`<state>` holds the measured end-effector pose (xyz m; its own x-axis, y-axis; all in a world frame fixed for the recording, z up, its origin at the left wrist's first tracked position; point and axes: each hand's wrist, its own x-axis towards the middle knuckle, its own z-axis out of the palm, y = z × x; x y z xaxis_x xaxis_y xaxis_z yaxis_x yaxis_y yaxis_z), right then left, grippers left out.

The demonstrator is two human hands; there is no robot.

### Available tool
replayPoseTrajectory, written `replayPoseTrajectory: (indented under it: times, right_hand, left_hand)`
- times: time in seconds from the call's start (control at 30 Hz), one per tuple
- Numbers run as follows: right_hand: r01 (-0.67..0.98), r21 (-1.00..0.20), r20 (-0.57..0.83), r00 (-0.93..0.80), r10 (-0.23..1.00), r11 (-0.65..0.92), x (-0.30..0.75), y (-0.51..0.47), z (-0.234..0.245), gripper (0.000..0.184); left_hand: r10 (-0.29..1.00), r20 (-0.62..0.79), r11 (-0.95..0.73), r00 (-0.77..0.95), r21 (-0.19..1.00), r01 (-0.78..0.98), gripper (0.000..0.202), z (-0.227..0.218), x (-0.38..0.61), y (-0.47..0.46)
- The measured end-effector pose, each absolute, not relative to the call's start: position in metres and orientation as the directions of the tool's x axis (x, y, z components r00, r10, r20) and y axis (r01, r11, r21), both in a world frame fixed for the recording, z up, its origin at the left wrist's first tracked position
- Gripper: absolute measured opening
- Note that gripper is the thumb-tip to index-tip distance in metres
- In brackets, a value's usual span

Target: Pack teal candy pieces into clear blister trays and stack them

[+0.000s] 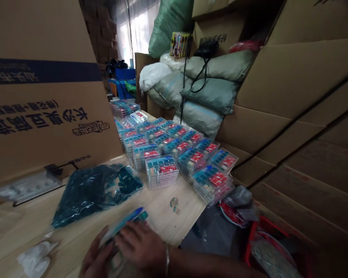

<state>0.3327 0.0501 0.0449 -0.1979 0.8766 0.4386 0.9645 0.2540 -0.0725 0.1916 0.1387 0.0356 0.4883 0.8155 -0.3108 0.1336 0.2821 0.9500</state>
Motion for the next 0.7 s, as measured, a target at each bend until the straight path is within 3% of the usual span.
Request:
replayPoseTrajectory:
  times: [0.1, 0.17, 0.2, 0.3, 0.53, 0.7]
  right_hand:
    - [0.971, -0.163, 0.437, -0.086, 0.895, 0.173, 0.383, 0.023, 0.055, 0.041]
    - [0.958, -0.273, 0.372, 0.027, 0.928, 0.082, 0.415, 0.009, 0.056, 0.057]
    - [0.950, -0.312, 0.349, 0.119, 0.930, -0.004, 0.428, 0.004, 0.053, 0.056]
    - [0.912, -0.343, 0.315, 0.338, 0.887, -0.225, 0.447, -0.004, 0.029, 0.031]
    - [0.907, -0.343, 0.296, 0.351, 0.888, -0.244, 0.437, -0.037, -0.010, 0.032]
    - [0.942, -0.322, 0.268, 0.182, 0.946, -0.090, 0.434, -0.058, -0.007, 0.040]
  left_hand:
    - [0.777, -0.398, 0.467, 0.488, 0.884, -0.023, 0.060, 0.056, 0.242, 0.140]
    - [0.765, -0.446, 0.532, 0.464, 0.844, -0.067, 0.061, 0.067, 0.265, 0.144]
    - [0.770, -0.462, 0.545, 0.440, 0.835, -0.077, 0.059, 0.070, 0.272, 0.147]
    - [0.774, -0.498, 0.562, 0.391, 0.825, -0.062, 0.051, 0.072, 0.285, 0.154]
    - [0.678, -0.615, 0.661, 0.403, 0.750, 0.033, 0.032, 0.053, 0.332, 0.152]
    - [0.677, -0.579, 0.665, 0.453, 0.746, -0.040, 0.021, 0.032, 0.369, 0.148]
